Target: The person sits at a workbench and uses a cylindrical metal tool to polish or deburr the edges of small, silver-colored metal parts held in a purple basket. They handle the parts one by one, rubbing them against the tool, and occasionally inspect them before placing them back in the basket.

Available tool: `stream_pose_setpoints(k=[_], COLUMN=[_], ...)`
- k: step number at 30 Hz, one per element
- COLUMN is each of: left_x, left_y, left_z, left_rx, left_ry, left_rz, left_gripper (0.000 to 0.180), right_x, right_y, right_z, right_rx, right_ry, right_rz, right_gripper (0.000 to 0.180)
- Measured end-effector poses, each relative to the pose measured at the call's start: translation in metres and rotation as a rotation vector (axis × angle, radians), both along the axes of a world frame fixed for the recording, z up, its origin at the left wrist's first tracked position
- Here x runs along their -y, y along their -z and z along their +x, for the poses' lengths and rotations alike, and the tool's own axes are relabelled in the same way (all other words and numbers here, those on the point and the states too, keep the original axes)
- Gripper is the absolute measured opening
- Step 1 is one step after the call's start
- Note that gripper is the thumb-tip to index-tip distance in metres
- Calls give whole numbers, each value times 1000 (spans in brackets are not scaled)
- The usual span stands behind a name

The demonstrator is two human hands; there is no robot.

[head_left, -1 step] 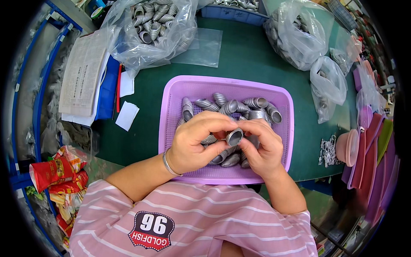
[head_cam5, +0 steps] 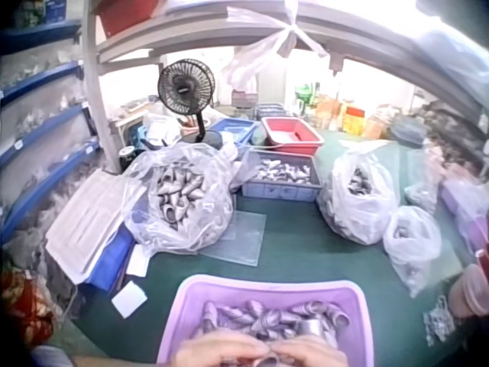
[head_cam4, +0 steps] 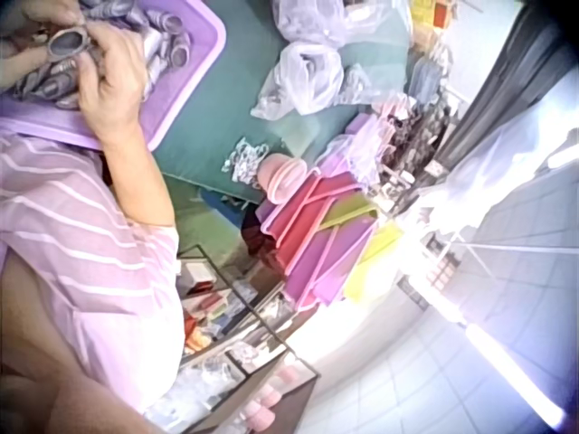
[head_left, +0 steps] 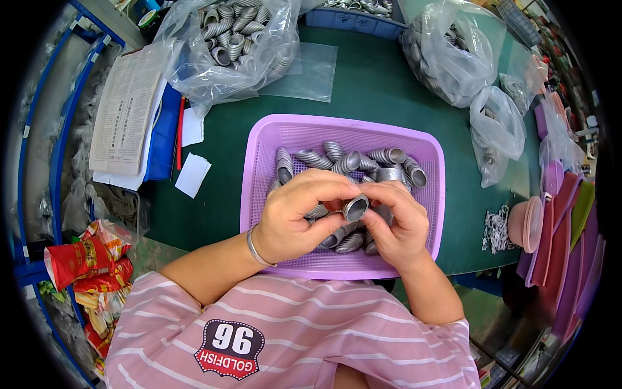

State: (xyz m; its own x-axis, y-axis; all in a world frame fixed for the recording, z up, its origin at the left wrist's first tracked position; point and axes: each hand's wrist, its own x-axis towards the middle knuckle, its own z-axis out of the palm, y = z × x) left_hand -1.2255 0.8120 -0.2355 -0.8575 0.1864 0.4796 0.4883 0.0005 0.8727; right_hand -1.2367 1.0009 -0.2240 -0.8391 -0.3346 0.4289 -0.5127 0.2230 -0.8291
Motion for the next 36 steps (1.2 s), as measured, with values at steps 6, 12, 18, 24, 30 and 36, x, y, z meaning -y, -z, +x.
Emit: stream_pose_setpoints(k=[6, 12, 18, 24, 30, 36], left_x=[1, 0, 51, 110, 143, 113], left_y=[-6, -10, -44, -66, -60, -39], left_z=[0, 3, -66, -142, -174, -158], left_rx=[24, 200, -332, -116, 82, 5], left_ry=[9, -20, -394, -777, -739, -494], left_rz=[-82, 27, -309, -108, -419, -380], left_gripper=[37, 32, 31, 24, 52, 49], right_x=[1, 4, -2, -3, -10, -22], right_y=[0, 3, 7, 5, 10, 8], right_z=[0, 3, 0, 1, 0, -10], right_rx=[-102, -45, -39, -42, 7, 129], right_ry=[19, 136, 180, 211, 290, 454], right_rz=[55, -30, -78, -138, -231, 107], right_gripper=[31, 23, 18, 15, 16, 26])
